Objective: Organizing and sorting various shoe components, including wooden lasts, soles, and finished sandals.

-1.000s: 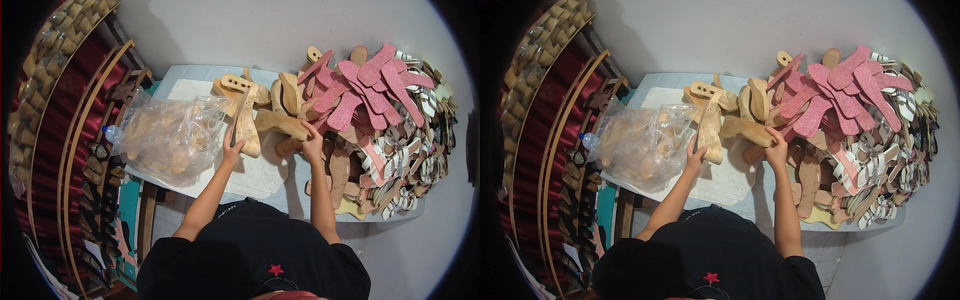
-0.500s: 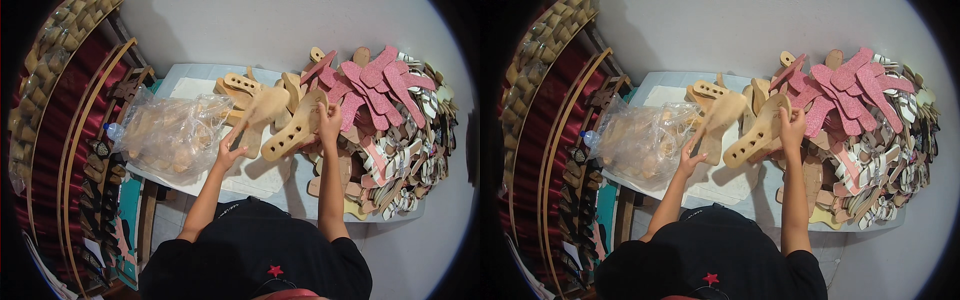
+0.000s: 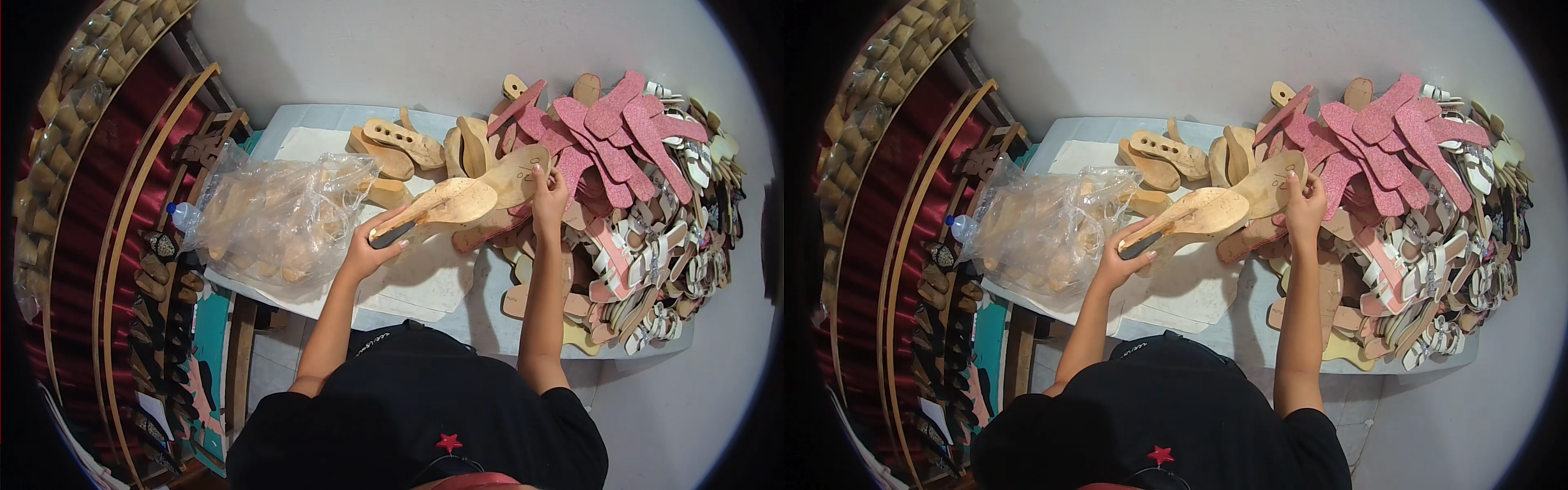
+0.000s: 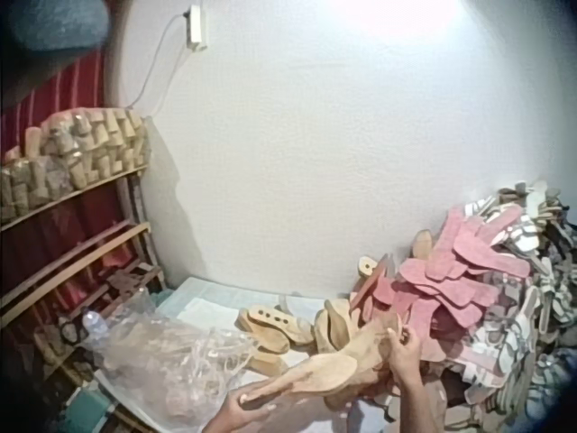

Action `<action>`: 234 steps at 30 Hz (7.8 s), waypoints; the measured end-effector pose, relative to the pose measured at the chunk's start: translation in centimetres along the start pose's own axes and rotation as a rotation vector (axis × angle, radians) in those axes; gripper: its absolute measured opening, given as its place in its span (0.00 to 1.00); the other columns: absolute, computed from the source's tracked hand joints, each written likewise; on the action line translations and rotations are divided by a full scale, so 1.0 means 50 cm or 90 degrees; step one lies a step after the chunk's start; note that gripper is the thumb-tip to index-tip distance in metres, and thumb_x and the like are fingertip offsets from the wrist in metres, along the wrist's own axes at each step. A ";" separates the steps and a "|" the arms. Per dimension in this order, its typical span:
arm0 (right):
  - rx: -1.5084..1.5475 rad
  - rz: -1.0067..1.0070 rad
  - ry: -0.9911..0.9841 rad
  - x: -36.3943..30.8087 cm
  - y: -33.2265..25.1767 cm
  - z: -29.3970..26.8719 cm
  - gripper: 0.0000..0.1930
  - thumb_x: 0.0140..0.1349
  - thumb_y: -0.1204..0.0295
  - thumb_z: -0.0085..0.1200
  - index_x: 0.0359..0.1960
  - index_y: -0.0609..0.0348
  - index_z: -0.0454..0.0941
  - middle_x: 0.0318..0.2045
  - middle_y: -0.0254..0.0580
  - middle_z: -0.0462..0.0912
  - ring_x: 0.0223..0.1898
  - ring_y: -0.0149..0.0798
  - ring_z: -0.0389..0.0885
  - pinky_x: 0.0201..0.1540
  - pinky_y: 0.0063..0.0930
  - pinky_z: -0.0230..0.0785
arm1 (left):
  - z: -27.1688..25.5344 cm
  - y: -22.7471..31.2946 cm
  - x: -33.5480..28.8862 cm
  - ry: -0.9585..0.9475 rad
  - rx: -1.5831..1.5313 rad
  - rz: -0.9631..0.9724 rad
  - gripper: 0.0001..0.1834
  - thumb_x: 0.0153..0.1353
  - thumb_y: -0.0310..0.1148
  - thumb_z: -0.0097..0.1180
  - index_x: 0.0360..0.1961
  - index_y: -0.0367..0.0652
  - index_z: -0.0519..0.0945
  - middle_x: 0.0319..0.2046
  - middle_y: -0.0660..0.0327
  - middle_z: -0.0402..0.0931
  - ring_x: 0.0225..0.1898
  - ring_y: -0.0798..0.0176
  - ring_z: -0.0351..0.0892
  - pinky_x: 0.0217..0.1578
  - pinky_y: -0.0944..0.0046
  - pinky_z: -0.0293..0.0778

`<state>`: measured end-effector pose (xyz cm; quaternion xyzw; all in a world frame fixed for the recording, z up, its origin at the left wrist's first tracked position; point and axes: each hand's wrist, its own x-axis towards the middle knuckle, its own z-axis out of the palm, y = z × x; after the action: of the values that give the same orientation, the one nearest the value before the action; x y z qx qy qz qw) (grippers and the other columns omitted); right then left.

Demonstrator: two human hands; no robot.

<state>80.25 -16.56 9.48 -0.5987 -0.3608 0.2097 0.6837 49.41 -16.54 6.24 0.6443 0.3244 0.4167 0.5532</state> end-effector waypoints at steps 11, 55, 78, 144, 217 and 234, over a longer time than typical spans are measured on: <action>0.072 0.103 -0.069 -0.012 0.037 0.004 0.13 0.60 0.65 0.48 0.34 0.65 0.76 0.21 0.28 0.73 0.19 0.19 0.65 0.18 0.15 0.57 | 0.000 0.070 0.002 0.035 0.040 0.026 0.26 0.44 0.27 0.61 0.49 0.40 0.73 0.41 0.57 0.76 0.41 0.69 0.74 0.44 0.69 0.68; 0.105 0.229 -0.178 -0.046 0.056 0.056 0.15 0.59 0.65 0.49 0.32 0.69 0.77 0.24 0.35 0.77 0.24 0.24 0.73 0.26 0.17 0.65 | 0.021 -0.019 0.041 -0.189 -0.386 -0.362 0.34 0.58 0.54 0.44 0.58 0.42 0.61 0.54 0.56 0.65 0.53 0.63 0.67 0.52 0.64 0.66; -0.420 -0.020 -0.648 -0.160 -0.107 0.047 0.44 0.47 0.56 0.58 0.62 0.63 0.48 0.49 0.62 0.69 0.48 0.49 0.71 0.51 0.32 0.62 | 0.114 -0.117 0.039 0.008 -0.494 -0.184 0.48 0.41 0.45 0.67 0.58 0.42 0.52 0.52 0.55 0.62 0.54 0.57 0.64 0.53 0.58 0.65; -0.320 -0.212 -0.455 -0.155 -0.071 0.079 0.19 0.53 0.60 0.52 0.35 0.69 0.74 0.26 0.52 0.72 0.30 0.50 0.72 0.35 0.34 0.64 | 0.065 -0.138 0.015 0.035 -0.379 -0.074 0.39 0.49 0.40 0.62 0.59 0.43 0.56 0.53 0.62 0.63 0.55 0.66 0.61 0.55 0.66 0.59; 0.177 0.680 -0.760 -0.260 0.015 0.294 0.40 0.45 0.41 0.51 0.52 0.63 0.66 0.45 0.51 0.74 0.40 0.41 0.76 0.43 0.32 0.69 | -0.242 0.133 -0.116 0.422 0.477 0.054 0.06 0.56 0.30 0.50 0.30 0.37 0.70 0.26 0.52 0.74 0.30 0.49 0.74 0.31 0.57 0.68; 0.458 0.579 -0.605 -0.287 0.022 0.463 0.32 0.51 0.43 0.46 0.48 0.58 0.69 0.42 0.44 0.76 0.42 0.41 0.74 0.46 0.37 0.68 | -0.222 0.124 -0.149 0.238 0.457 0.360 0.10 0.46 0.25 0.58 0.30 0.38 0.71 0.33 0.56 0.72 0.31 0.51 0.71 0.31 0.58 0.69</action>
<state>53.85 -11.21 5.48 -0.2733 -0.2432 0.8126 0.4537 35.91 -19.26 11.44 0.7710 0.3536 0.5212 0.0939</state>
